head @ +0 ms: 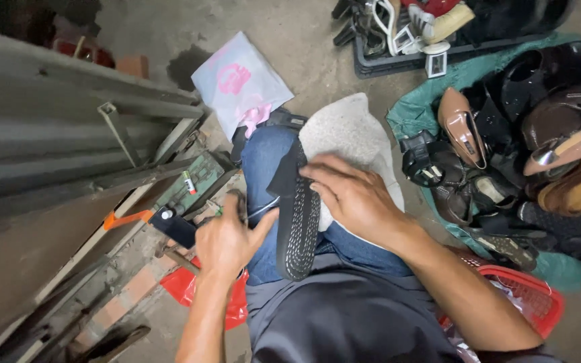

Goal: Hand-stitching a shoe sole to the upper part of a shoe using a needle and thread.

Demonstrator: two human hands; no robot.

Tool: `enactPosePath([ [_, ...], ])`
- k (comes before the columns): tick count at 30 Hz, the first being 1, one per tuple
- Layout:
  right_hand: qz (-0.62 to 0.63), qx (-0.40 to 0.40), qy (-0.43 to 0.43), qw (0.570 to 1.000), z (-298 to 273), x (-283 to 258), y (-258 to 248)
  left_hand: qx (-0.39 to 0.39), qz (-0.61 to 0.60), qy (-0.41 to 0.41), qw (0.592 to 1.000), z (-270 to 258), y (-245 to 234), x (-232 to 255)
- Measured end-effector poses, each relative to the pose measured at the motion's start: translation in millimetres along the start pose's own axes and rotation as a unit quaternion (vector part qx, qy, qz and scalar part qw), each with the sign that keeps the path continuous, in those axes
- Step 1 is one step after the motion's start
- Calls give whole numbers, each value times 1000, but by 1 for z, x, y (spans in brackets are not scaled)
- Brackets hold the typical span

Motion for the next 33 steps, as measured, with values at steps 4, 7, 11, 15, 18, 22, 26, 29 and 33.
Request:
enactPosePath([
  [4, -18, 23, -17, 999, -11, 1, -9, 25, -15, -35, 999, -34, 13, -63],
  [7, -46, 0, -8, 999, -24, 12, 8, 2, -48, -55, 997, -40, 26, -65],
  [11, 55, 4, -7, 998, -35, 8, 5, 19, -174, -63, 983, -32, 19, -33],
  [15, 73, 3, 43, 996, -50, -1, -19, 15, -324, -63, 944, -30, 34, -35],
  [18, -78, 121, -48, 988, -64, -43, -48, 36, -439, -11, 898, -31, 35, -33],
  [22, 64, 115, -267, 955, -90, -142, -33, 28, -476, 3, 879, -35, 35, -26],
  [26, 161, -156, -319, 921, -104, -179, 56, 59, -412, 19, 909, -29, 32, -18],
  [29, -51, -6, -311, 949, -100, -148, 61, 37, -375, 20, 926, -28, 26, -10],
  [33, -159, 18, -196, 967, -91, -97, 46, 29, -389, 35, 920, -23, 22, 7],
])
Point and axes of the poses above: each hand's wrist, its own z-axis towards the middle knuckle, its own y-axis out of the palm, x = y × z, the point moved 10 cm from there along z, towards the middle knuckle, and after that the axes turned 2 degrees about x, right-handed, at the moved point
